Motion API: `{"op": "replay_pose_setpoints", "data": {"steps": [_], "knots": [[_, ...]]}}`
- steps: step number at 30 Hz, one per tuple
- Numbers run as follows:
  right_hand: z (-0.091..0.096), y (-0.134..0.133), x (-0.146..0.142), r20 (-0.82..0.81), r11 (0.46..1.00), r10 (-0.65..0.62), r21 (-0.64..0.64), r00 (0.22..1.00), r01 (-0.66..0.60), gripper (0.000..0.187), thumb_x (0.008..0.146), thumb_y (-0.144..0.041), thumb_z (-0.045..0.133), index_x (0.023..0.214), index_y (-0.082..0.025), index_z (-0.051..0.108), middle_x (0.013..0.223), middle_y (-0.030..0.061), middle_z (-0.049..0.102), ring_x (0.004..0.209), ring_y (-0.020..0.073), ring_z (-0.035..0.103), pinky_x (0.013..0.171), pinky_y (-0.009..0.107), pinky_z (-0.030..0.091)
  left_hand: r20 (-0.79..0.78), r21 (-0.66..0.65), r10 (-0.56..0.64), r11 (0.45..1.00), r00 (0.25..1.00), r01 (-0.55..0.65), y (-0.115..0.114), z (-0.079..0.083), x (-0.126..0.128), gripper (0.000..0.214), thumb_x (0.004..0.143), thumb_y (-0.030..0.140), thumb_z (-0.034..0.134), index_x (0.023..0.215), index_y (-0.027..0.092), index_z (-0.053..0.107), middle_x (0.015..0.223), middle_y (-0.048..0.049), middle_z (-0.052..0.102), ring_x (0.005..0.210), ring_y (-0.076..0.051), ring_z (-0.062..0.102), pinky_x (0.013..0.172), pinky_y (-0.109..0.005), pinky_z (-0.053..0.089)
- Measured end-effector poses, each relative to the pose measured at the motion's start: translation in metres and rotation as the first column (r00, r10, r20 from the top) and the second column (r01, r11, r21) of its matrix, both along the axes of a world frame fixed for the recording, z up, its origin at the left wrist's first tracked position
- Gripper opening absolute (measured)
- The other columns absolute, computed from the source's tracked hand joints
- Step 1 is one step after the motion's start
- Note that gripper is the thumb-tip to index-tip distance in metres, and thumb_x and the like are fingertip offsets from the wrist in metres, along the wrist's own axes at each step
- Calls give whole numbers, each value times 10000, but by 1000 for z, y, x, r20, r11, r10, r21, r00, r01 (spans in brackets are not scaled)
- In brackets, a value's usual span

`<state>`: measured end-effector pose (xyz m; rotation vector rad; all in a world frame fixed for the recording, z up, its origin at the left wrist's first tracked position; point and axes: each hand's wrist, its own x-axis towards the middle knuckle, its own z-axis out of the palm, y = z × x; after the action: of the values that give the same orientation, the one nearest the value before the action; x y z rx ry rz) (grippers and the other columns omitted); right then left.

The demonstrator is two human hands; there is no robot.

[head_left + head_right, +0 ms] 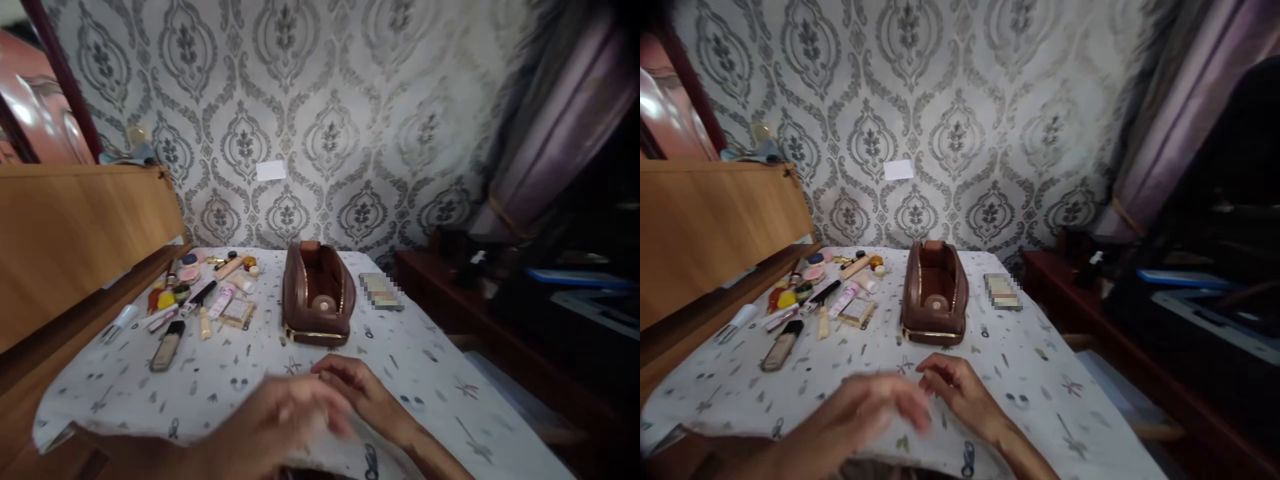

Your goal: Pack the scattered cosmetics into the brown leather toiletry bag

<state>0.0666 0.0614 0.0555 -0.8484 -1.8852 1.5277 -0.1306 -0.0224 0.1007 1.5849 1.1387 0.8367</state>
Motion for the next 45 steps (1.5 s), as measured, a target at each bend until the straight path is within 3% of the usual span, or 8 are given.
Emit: {"op": "replay_pose_setpoints", "data": {"steps": [3,6,11,16,27,32,37,45], "knots": [[-6,13,-34,-14,993,118,3,993,-118,414,818,-588,636,853,-179,692,749,39,680,692,178,621,672,302,482,-253,233,284,946,925,-226,41,1,-46,241,952,339,481,1033,206,665,1015,-30,722,974,-199,653,862,-290,501],[-13,26,-77,-45,983,183,-28,982,-184,329,782,-507,683,828,-181,685,700,23,672,614,153,603,601,270,460,-537,428,575,816,617,-389,100,-9,-109,213,908,227,499,1030,188,668,1033,-39,725,986,-205,654,862,-285,496],[-32,44,-140,-109,990,125,-48,986,-131,174,784,-326,614,850,-172,661,714,16,662,609,137,602,559,239,438,-635,481,690,706,348,-520,174,-27,-189,255,904,117,509,1131,119,626,1174,-142,671,1122,-260,601,983,-396,447],[-58,54,-153,-102,987,-61,139,993,75,221,808,-240,521,958,-161,662,776,31,636,664,161,606,572,256,456,-702,500,675,694,227,-519,212,-46,-214,323,946,327,587,1219,155,588,1232,-103,618,1132,-250,593,977,-480,477],[-68,56,-144,-102,961,-56,263,993,81,223,817,-131,508,948,-184,680,829,23,598,690,143,589,618,252,451,-672,555,679,726,296,-407,241,-67,-230,411,902,158,492,1311,156,539,1291,-161,605,1215,-296,536,1011,-436,434],[-70,56,-144,-129,963,-51,257,990,83,217,812,-124,517,937,-194,680,850,25,602,750,150,606,629,244,457,-666,552,566,812,486,-189,213,-63,-219,296,917,232,457,1126,169,657,1185,-100,668,1163,-252,568,1046,-385,418],[-70,57,-144,-143,969,-63,229,988,95,216,805,-129,508,933,-189,672,875,34,606,736,146,608,611,244,468,-699,472,351,881,623,33,162,-63,-203,451,905,454,538,1274,203,603,1268,-94,635,1196,-258,561,1046,-357,415],[-69,55,-144,-132,971,-78,214,988,105,209,813,-164,491,952,-175,646,850,38,623,711,156,637,599,260,491,-858,211,146,974,493,78,141,-52,-190,878,747,484,698,1476,129,361,1476,-198,432,1382,-384,368,1114,-451,320]]}}
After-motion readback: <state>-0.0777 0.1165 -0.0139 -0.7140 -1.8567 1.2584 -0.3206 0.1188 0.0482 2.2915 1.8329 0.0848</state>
